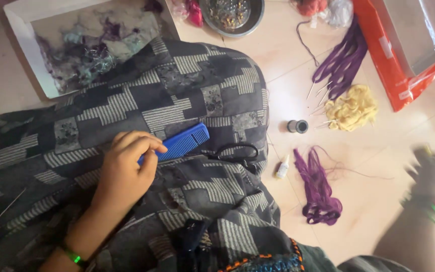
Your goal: Attach decorative tassels to the edge of a purple and gold fabric garment using a needle and thread.
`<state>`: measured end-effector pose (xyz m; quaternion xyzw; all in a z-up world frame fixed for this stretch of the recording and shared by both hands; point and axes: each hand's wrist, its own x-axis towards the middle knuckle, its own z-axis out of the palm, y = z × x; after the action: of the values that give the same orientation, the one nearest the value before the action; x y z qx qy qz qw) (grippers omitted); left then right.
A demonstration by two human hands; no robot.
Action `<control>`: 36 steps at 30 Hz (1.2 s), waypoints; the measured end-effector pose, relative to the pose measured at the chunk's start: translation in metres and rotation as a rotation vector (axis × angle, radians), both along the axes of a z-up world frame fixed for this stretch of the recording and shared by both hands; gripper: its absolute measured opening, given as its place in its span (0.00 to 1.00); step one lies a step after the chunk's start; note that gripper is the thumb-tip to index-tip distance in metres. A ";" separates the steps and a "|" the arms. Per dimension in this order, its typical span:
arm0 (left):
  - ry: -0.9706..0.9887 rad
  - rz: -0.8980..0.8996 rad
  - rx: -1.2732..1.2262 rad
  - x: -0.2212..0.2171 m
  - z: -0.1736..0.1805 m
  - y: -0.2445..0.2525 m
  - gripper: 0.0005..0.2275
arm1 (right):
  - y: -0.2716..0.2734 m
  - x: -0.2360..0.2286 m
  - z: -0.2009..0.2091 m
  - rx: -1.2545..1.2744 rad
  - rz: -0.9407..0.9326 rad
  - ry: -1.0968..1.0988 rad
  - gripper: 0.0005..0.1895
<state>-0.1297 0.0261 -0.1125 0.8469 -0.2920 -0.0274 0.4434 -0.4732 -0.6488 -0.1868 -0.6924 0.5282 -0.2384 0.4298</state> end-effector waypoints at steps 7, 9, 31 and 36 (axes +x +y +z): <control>-0.017 -0.057 -0.008 0.005 -0.009 -0.010 0.06 | -0.025 -0.159 -0.057 0.013 -0.152 0.447 0.35; 0.011 -0.069 0.012 0.003 -0.005 -0.013 0.06 | 0.006 -0.149 -0.091 0.022 -0.190 0.572 0.38; -0.036 0.046 -0.011 -0.001 -0.013 0.011 0.06 | -0.029 0.107 -0.226 -0.402 0.383 0.336 0.03; -0.008 0.020 -0.016 -0.002 -0.011 0.006 0.05 | 0.008 0.132 -0.158 0.072 -0.048 -0.049 0.04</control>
<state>-0.1317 0.0325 -0.1238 0.8464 -0.2855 -0.0170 0.4492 -0.3413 -0.6407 -0.3444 -0.6577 0.5420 -0.2464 0.4615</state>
